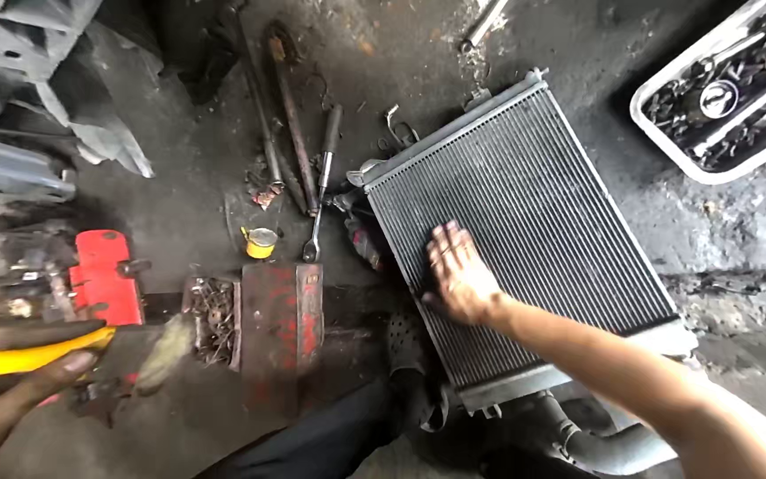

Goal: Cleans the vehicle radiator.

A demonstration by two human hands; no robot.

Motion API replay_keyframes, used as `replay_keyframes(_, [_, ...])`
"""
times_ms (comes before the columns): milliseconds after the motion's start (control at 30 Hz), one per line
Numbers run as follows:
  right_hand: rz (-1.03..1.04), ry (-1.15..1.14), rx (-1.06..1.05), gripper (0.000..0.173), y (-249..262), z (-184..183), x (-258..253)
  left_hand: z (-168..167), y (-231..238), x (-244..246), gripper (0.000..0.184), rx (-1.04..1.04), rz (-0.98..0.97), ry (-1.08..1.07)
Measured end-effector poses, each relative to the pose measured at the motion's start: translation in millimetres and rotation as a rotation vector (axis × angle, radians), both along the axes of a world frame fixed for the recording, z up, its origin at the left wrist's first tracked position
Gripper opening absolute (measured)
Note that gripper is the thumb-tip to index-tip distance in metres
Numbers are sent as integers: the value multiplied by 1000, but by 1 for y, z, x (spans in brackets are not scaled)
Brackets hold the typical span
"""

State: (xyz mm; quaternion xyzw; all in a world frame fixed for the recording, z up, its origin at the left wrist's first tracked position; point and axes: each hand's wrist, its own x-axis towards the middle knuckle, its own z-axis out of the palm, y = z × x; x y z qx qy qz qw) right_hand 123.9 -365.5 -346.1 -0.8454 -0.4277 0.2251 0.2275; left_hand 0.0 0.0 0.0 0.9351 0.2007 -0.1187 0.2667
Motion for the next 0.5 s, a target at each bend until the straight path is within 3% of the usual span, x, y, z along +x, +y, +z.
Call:
replay_keyframes(67, [306, 107, 98, 86, 16, 12, -17, -6, 30, -14, 39, -39, -78, -59])
replay_keyframes(100, [344, 112, 133, 85, 15, 18, -17, -7, 37, -18, 40, -43, -94, -69])
replay_keyframes(167, [104, 50, 168, 79, -2, 13, -8, -5, 30, -21, 37, -21, -36, -88])
replay_keyframes(233, [-151, -65, 22, 83, -11, -6, 15, -6, 34, -29, 39, -7, 3, -87])
replay_keyframes(333, [-119, -69, -98, 98, 7, -8, 13, -7, 45, -33, 41, -14, -31, -81])
replay_keyframes(367, [-19, 25, -20, 97, 17, 0, 3, -6, 29, -26, 38, 0, -6, -97])
replay_keyframes(433, [108, 497, 245, 78, 30, 26, -5, -4, 6, -12, 36, 54, 7, -149])
replay_keyframes(467, [25, 832, 452, 63, 32, 39, -2, -2, 6, -12, 38, 90, -12, -178])
replay_keyframes(500, [-101, 1147, 655, 60, 32, 49, 1, 1, 7, -14, 39, 119, -27, -200])
